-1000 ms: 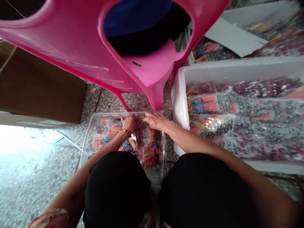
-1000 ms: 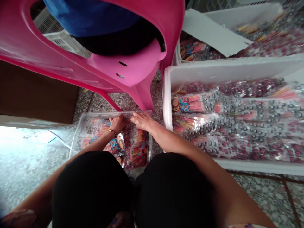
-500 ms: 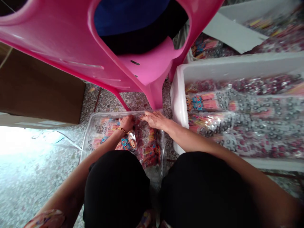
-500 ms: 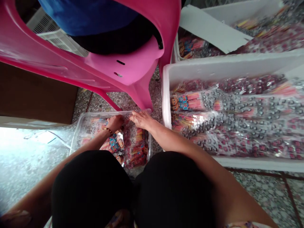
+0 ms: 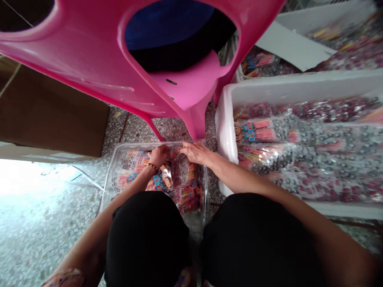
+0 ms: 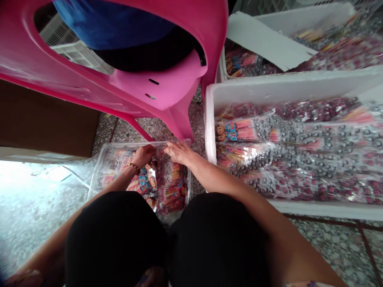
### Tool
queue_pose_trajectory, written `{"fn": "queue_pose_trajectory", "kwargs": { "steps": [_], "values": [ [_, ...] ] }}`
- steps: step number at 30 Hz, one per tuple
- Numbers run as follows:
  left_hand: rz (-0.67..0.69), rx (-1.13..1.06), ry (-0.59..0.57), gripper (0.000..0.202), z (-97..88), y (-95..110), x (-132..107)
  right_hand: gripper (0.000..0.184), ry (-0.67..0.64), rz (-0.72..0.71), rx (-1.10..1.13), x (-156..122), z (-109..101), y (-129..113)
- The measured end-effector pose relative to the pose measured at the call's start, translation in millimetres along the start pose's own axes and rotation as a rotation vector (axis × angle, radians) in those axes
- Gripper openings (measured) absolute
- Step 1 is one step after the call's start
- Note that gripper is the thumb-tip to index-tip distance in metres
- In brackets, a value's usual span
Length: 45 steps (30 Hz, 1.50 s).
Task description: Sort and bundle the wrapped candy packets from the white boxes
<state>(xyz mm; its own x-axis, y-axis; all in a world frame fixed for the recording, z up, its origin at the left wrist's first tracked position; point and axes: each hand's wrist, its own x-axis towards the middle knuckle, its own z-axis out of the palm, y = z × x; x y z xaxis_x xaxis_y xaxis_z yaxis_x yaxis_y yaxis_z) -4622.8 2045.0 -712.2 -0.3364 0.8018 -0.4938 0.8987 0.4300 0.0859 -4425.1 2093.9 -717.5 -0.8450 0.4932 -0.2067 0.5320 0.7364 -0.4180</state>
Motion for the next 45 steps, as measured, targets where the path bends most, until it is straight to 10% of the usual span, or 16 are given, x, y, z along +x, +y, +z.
{"fn": "queue_pose_trajectory", "kwargs": {
  "steps": [22, 32, 39, 45],
  "values": [
    [0.210, 0.095, 0.179, 0.020, 6.1, 22, -5, 0.039, -0.014, -0.004, -0.058, 1, 1, 0],
    [0.218, -0.323, 0.143, 0.021, -2.1, 4, -4, 0.057, 0.066, -0.037, -0.096, 2, -10, -9],
    [0.192, -0.839, -0.087, 0.023, -7.6, -6, 6, 0.062, -0.043, -0.071, -0.083, -2, -12, -13],
    [0.047, -0.167, 0.123, 0.023, -19.4, -24, 9, 0.047, -0.078, -0.035, -0.077, -3, -17, -15]
  ]
}}
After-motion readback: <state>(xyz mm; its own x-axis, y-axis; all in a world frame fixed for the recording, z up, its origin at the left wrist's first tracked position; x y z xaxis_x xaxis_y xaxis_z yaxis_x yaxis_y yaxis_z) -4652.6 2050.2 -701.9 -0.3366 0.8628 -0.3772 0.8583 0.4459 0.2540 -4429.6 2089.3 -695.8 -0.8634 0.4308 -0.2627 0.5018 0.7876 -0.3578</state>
